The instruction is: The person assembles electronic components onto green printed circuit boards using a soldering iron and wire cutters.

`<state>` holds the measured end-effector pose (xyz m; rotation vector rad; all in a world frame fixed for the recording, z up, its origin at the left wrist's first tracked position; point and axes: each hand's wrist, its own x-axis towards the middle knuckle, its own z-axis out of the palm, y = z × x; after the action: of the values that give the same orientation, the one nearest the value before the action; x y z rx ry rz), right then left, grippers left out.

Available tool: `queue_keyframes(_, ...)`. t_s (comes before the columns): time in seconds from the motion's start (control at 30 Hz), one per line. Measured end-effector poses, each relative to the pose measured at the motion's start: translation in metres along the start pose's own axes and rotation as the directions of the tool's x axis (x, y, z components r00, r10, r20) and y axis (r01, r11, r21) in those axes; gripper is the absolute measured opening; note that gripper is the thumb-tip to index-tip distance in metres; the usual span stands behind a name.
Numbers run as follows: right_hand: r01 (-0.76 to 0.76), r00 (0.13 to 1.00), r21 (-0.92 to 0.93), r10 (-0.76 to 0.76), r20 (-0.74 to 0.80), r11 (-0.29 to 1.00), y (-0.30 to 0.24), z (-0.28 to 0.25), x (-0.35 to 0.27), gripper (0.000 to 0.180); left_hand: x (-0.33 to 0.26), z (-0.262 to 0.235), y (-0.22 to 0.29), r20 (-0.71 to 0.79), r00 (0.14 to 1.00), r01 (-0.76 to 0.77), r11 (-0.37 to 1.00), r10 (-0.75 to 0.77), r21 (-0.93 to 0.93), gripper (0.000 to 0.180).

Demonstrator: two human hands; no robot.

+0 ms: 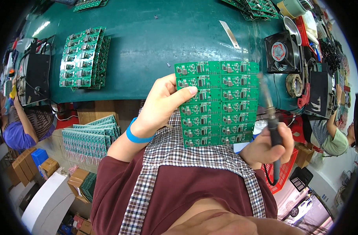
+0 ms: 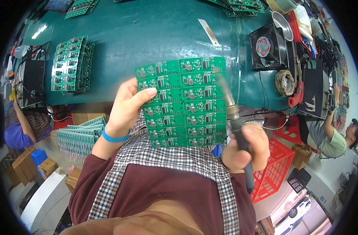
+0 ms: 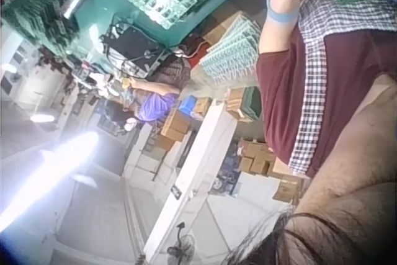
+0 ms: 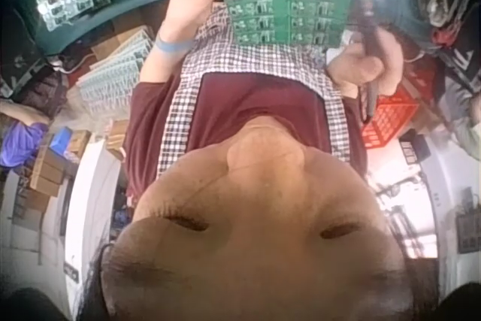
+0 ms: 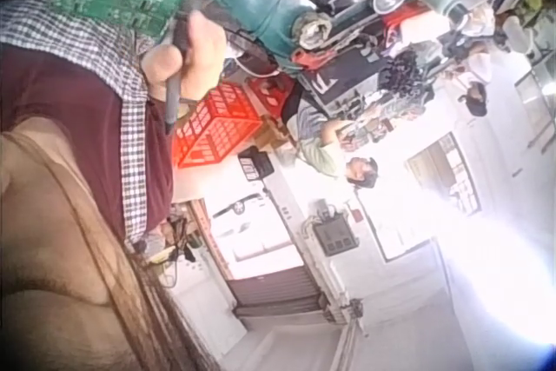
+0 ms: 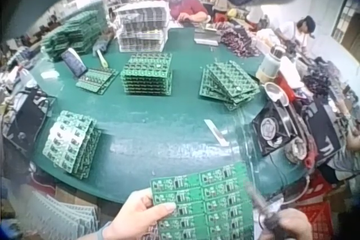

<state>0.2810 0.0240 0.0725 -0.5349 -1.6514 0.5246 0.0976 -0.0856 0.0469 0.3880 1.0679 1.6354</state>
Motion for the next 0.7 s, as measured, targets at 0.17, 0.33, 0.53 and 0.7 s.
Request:
queue_keyframes(0.17,-0.154,0.988,-0.082,0.154,-0.006,0.985,0.013,-0.011,0.009,0.056,0.003,-0.002,-0.003,0.032,0.999,0.018,0.997,-0.015,-0.075,0.021)
queue_keyframes(0.33,-0.274,0.961,0.063,0.272,0.041,0.96,0.003,0.007,0.015,0.046,0.005,-0.004,-0.003,0.081,0.992,0.103,0.984,-0.092,-0.145,0.027)
queue_keyframes(0.53,-0.216,0.888,-0.05,0.217,0.406,0.975,0.005,-0.008,0.01,0.027,0.005,-0.007,-0.004,0.128,0.99,0.082,0.983,-0.061,-0.163,0.021)
queue_keyframes(0.7,-0.346,0.849,0.057,0.287,0.443,0.937,0.004,-0.004,0.01,0.037,0.004,-0.003,-0.001,0.085,0.996,0.018,0.996,-0.011,-0.083,0.022)
